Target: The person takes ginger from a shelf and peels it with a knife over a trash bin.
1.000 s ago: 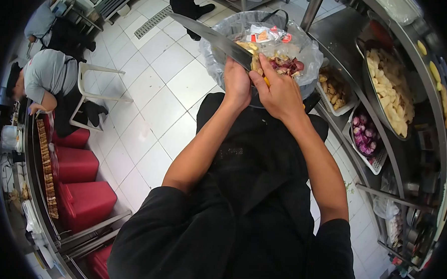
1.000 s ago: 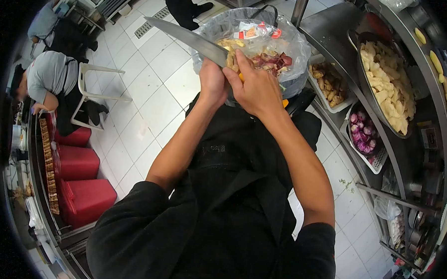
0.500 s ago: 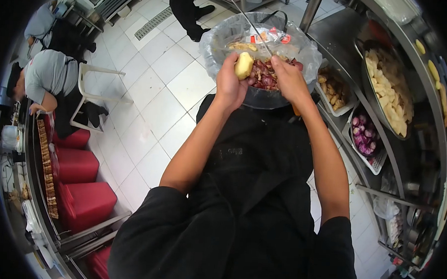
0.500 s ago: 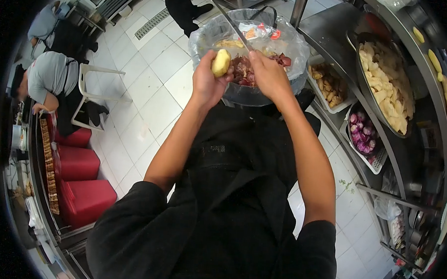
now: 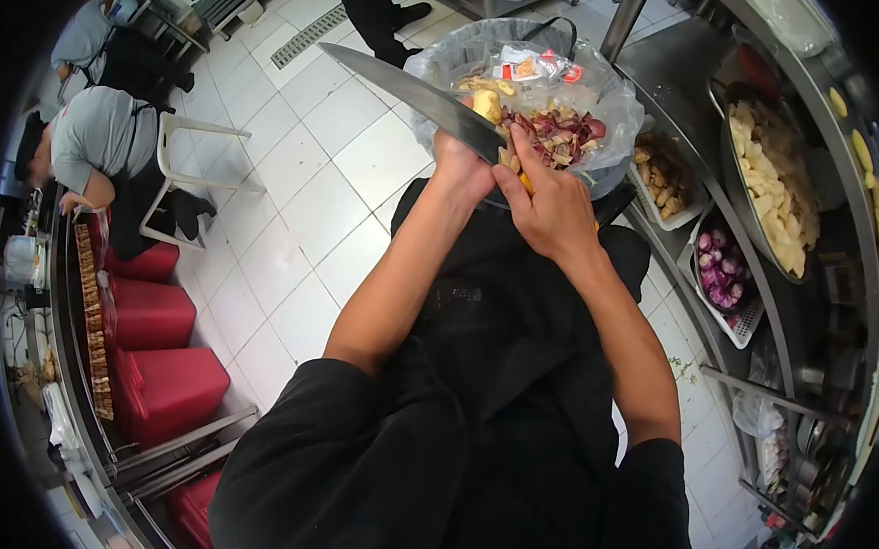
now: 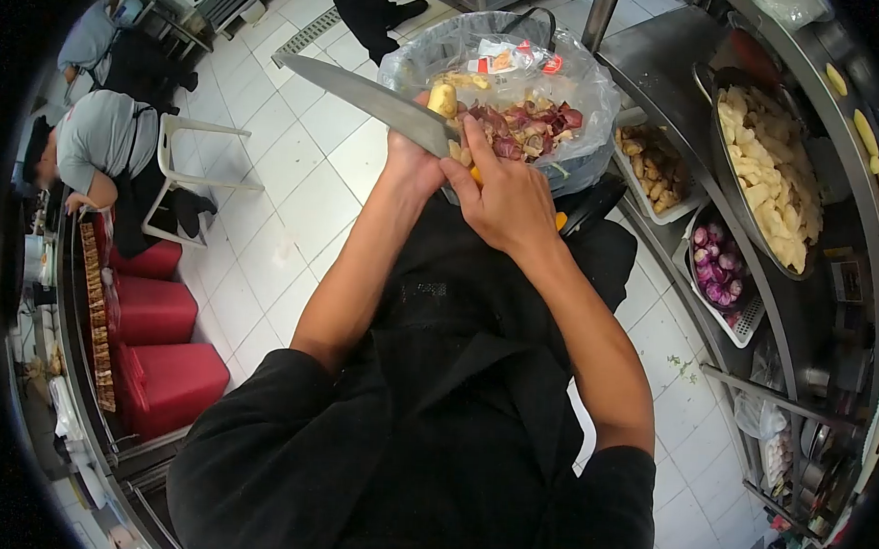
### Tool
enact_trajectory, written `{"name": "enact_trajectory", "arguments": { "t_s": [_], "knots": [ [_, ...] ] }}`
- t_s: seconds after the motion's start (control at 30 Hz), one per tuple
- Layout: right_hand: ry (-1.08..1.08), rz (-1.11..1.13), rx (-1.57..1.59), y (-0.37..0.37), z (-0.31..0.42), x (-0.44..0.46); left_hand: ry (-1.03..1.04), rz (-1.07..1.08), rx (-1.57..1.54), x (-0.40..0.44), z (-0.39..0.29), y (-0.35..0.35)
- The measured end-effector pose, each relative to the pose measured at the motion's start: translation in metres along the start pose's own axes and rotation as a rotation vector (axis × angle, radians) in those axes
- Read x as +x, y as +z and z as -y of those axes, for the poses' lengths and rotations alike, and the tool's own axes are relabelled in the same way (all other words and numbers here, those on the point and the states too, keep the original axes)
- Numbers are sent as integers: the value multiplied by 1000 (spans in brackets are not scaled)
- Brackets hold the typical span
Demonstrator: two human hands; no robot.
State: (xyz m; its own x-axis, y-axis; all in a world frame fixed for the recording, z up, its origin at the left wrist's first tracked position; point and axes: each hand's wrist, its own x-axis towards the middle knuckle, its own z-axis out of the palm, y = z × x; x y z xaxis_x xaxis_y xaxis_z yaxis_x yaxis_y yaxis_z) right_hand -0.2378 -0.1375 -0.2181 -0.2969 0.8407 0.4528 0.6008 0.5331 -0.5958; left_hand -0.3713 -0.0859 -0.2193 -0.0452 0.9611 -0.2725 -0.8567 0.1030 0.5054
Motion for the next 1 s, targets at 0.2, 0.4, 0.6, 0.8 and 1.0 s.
{"name": "enact_trajectory", "arguments": {
  "t_s": [0.2, 0.4, 0.6, 0.8, 1.0],
  "knots": [
    [34, 39, -12, -5, 0, 2, -50, 40, -34, -10, -1, 7],
    [15, 48, -63, -11, 1, 4, -71, 135, -26, 1, 3, -9],
    [-31, -2, -116, -8, -3, 5, -38, 116, -34, -10, 5, 2],
    [88, 48, -155, -9, -3, 15, -39, 219, 41, -4, 12, -11],
    [257, 6, 96, -14, -33, 32, -46, 145, 81, -7, 20, -14]
  ]
}}
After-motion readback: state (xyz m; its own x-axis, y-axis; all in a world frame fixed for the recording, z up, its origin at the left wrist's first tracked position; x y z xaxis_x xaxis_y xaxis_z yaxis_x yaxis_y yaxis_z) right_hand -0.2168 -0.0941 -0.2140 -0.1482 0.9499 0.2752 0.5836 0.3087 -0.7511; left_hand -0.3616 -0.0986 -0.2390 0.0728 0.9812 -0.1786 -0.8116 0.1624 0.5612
